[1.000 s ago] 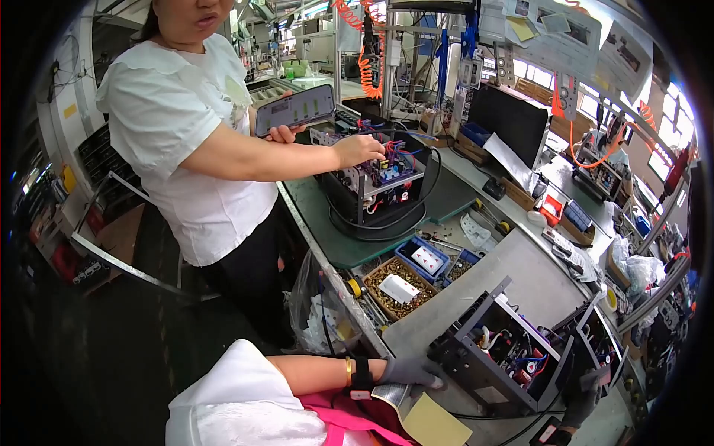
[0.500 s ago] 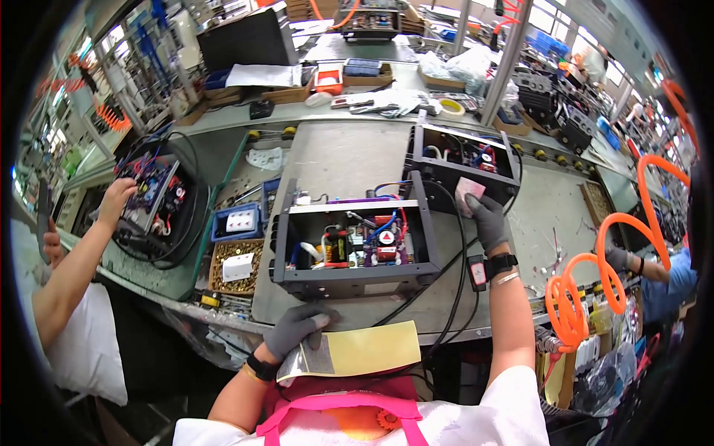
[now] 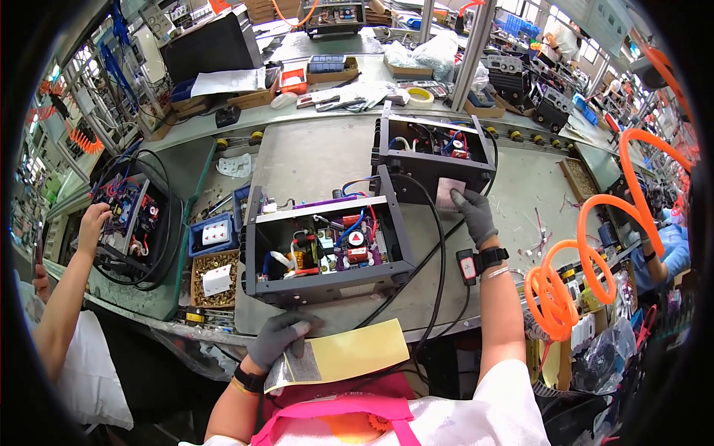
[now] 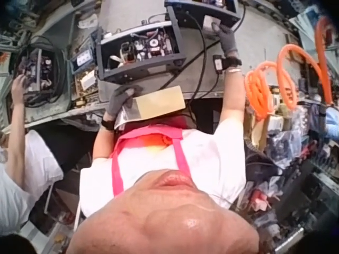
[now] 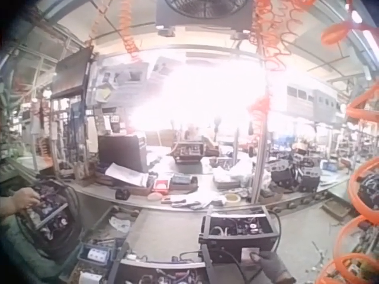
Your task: Assembling components and checking internal wiring of industrial welding machines on a production line.
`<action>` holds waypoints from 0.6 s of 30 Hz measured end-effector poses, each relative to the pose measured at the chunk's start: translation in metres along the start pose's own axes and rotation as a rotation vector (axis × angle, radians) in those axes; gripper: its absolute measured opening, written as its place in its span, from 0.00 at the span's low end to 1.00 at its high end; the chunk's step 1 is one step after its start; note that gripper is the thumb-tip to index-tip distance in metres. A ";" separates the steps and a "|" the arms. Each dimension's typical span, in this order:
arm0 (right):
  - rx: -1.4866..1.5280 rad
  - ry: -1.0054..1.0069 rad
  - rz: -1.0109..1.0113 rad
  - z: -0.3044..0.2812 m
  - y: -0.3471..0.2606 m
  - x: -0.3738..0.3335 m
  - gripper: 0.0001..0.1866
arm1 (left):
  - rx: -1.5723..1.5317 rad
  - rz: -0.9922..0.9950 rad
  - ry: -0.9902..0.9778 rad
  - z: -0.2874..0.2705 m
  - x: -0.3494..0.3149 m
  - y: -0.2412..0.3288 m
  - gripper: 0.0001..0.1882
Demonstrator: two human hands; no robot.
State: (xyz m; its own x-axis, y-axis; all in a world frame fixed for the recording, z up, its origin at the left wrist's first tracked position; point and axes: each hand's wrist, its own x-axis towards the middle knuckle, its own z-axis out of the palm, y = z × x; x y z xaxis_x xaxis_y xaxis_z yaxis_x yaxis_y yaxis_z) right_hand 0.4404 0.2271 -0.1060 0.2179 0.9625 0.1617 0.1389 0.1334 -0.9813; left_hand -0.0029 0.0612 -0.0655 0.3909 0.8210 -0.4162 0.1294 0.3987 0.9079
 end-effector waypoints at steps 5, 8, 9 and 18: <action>-0.076 0.000 0.036 0.003 0.003 0.007 0.17 | 0.025 0.007 0.002 -0.001 -0.001 0.001 0.17; -0.066 -0.004 0.027 0.001 0.005 0.009 0.18 | 0.015 -0.013 0.003 -0.001 0.000 0.000 0.17; -0.062 -0.004 0.032 0.000 0.005 0.008 0.18 | 0.013 -0.012 -0.001 -0.001 0.000 -0.001 0.16; -0.007 0.012 0.062 -0.002 0.010 0.008 0.20 | -0.030 -0.024 -0.011 0.000 0.001 0.000 0.16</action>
State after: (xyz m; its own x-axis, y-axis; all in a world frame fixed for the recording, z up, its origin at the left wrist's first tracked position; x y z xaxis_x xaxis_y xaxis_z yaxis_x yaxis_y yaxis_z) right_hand 0.4459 0.2359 -0.1147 0.2375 0.9660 0.1022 0.1319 0.0721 -0.9886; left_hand -0.0027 0.0623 -0.0656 0.3976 0.8067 -0.4372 0.1120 0.4302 0.8957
